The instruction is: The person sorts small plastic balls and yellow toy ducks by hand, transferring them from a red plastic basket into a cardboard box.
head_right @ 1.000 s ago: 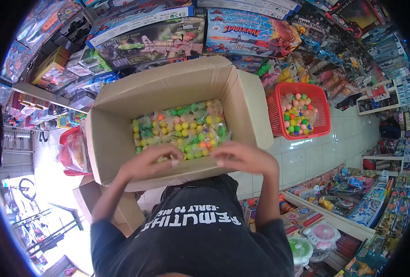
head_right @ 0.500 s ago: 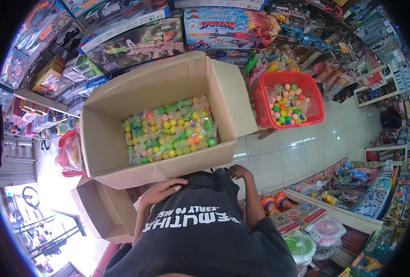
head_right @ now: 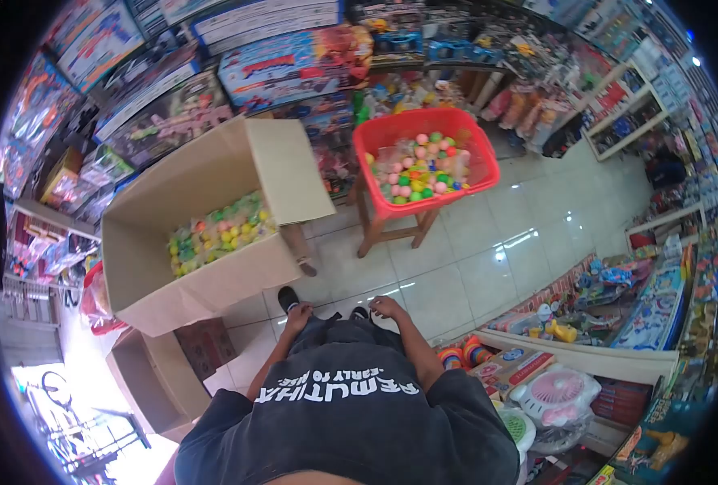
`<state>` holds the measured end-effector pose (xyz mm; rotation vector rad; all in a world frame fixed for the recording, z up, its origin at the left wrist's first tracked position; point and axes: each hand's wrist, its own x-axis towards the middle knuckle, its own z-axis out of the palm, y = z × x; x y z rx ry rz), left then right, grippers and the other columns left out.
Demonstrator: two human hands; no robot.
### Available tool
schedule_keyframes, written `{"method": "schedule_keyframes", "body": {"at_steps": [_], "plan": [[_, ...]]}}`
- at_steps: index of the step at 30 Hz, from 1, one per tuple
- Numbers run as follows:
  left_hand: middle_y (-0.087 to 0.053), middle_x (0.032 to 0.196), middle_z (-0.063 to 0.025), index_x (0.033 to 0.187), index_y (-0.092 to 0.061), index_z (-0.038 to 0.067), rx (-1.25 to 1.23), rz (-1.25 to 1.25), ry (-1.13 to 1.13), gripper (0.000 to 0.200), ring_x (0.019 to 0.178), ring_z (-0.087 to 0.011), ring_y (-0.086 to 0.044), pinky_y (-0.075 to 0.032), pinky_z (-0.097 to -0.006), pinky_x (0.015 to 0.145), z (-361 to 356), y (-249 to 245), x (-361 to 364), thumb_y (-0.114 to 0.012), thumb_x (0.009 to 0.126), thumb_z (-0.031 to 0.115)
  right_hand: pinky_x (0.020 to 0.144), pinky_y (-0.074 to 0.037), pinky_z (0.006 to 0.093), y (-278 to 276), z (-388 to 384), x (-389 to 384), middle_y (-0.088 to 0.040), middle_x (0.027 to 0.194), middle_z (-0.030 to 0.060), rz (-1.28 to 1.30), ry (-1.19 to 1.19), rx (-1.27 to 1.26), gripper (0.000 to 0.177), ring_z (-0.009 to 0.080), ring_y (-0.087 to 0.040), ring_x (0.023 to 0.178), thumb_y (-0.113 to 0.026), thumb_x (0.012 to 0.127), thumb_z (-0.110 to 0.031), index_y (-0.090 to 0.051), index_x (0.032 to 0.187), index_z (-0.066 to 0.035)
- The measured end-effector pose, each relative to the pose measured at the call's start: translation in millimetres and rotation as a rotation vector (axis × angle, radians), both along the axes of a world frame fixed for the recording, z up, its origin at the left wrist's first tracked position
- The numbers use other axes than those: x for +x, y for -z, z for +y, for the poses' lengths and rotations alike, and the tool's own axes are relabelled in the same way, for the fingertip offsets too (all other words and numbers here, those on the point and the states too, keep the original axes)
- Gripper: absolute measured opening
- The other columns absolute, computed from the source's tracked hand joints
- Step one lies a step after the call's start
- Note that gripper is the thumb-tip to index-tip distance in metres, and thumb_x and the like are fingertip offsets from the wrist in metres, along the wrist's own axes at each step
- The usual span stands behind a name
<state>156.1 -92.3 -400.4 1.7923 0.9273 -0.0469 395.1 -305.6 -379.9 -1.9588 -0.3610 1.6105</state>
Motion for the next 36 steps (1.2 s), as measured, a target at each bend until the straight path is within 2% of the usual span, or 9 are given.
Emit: {"method": "schedule_keyframes", "body": {"at_steps": [3, 6, 10, 14, 23, 27, 31, 32, 36], "plan": [[-0.066, 0.088, -0.0120, 0.099, -0.062, 0.007, 0.003, 0.007, 0.101, 0.021, 0.085, -0.0213, -0.063, -0.047, -0.0310, 0.077, -14.5, -29.4, 32.5, -0.055, 0.085, 0.021, 0.066, -0.051, 0.0340, -2.0, -47.9, 1.9, -0.062, 0.091, 0.0065, 0.036, 0.157, -0.038, 0.032, 0.0178, -0.061, 0.079, -0.059, 0.080, -0.033, -0.058, 0.101, -0.009], [-0.065, 0.089, -0.0099, 0.098, -0.061, 0.008, -0.010, -0.078, 0.071, 0.019, 0.085, -0.0195, -0.062, -0.047, -0.0298, 0.078, -20.7, -39.8, 58.0, -0.055, 0.085, 0.021, 0.075, -0.049, 0.0343, -10.1, -86.3, -6.2, -0.060, 0.098, 0.0047, 0.249, 0.563, -0.065, 0.030, 0.0177, -0.059, 0.089, -0.058, 0.082, -0.031, -0.055, 0.106, -0.012], [-0.064, 0.092, -0.0100, 0.099, -0.059, 0.006, -0.041, -0.049, 0.245, 0.018, 0.087, -0.0196, -0.061, -0.047, -0.0298, 0.080, -33.6, -44.0, 81.4, -0.053, 0.087, 0.019, 0.079, -0.048, 0.0351, -13.9, -107.2, -12.4, -0.060, 0.102, 0.0058, 0.279, 0.777, 0.001, 0.033, 0.0179, -0.058, 0.093, -0.053, 0.085, -0.032, -0.055, 0.110, -0.011], [-0.064, 0.093, -0.0097, 0.100, -0.058, 0.005, -0.140, -0.117, 0.354, 0.018, 0.088, -0.0192, -0.061, -0.046, -0.0289, 0.081, -42.8, -45.8, 112.6, -0.053, 0.087, 0.017, 0.079, -0.048, 0.0348, -16.1, -109.1, -7.9, -0.059, 0.104, 0.0061, 0.298, 0.824, 0.019, 0.033, 0.0185, -0.058, 0.094, -0.053, 0.085, -0.032, -0.055, 0.110, -0.011], [-0.062, 0.090, -0.0084, 0.103, -0.057, 0.002, -0.116, -0.393, 0.387, 0.020, 0.081, -0.0156, -0.059, -0.047, -0.0282, 0.074, -52.5, -186.7, 251.1, -0.051, 0.089, 0.015, 0.079, -0.047, 0.0339, -53.4, -94.5, 118.1, -0.060, 0.104, 0.0054, 0.274, 0.773, 0.216, 0.033, 0.0174, -0.058, 0.094, -0.055, 0.085, -0.035, -0.056, 0.107, -0.010], [-0.061, 0.087, -0.0059, 0.104, -0.056, 0.000, -0.215, -0.529, 0.257, 0.020, 0.078, -0.0118, -0.058, -0.046, -0.0259, 0.069, -50.9, -245.1, 307.2, -0.048, 0.091, 0.013, 0.083, -0.045, 0.0318, -116.4, -77.8, 200.3, -0.059, 0.104, 0.0059, 0.200, 0.515, 0.298, 0.034, 0.0158, -0.056, 0.098, -0.050, 0.088, -0.035, -0.056, 0.108, -0.008], [-0.060, 0.084, -0.0041, 0.105, -0.055, 0.000, -0.238, -0.642, 0.107, 0.020, 0.076, -0.0098, -0.057, -0.045, -0.0234, 0.066, -38.9, -243.8, 360.7, -0.047, 0.091, 0.012, 0.082, -0.045, 0.0293, -176.5, -51.0, 268.7, -0.059, 0.102, 0.0046, 0.251, 0.090, 0.376, 0.037, 0.0147, -0.056, 0.097, -0.050, 0.089, -0.039, -0.057, 0.104, -0.007], [-0.058, 0.096, -0.0047, 0.108, -0.052, -0.001, -0.194, -0.603, 0.190, 0.021, 0.085, -0.0102, -0.055, -0.045, -0.0238, 0.071, -29.9, -234.4, 371.0, -0.044, 0.093, 0.012, 0.079, -0.046, 0.0288, -192.7, -47.1, 281.1, -0.059, 0.101, 0.0039, 0.235, 0.040, 0.391, 0.036, 0.0139, -0.056, 0.096, -0.049, 0.090, -0.039, -0.057, 0.103, -0.007], [-0.058, 0.096, -0.0049, 0.108, -0.052, -0.001, -0.196, -0.592, 0.218, 0.022, 0.087, -0.0106, -0.055, -0.044, -0.0240, 0.075, -14.2, -221.7, 411.9, -0.046, 0.093, 0.013, 0.073, -0.045, 0.0272, -235.8, -34.3, 318.0, -0.059, 0.094, 0.0029, 0.130, 0.091, 0.509, 0.035, 0.0123, -0.057, 0.089, -0.048, 0.090, -0.037, -0.056, 0.102, -0.006]]}}
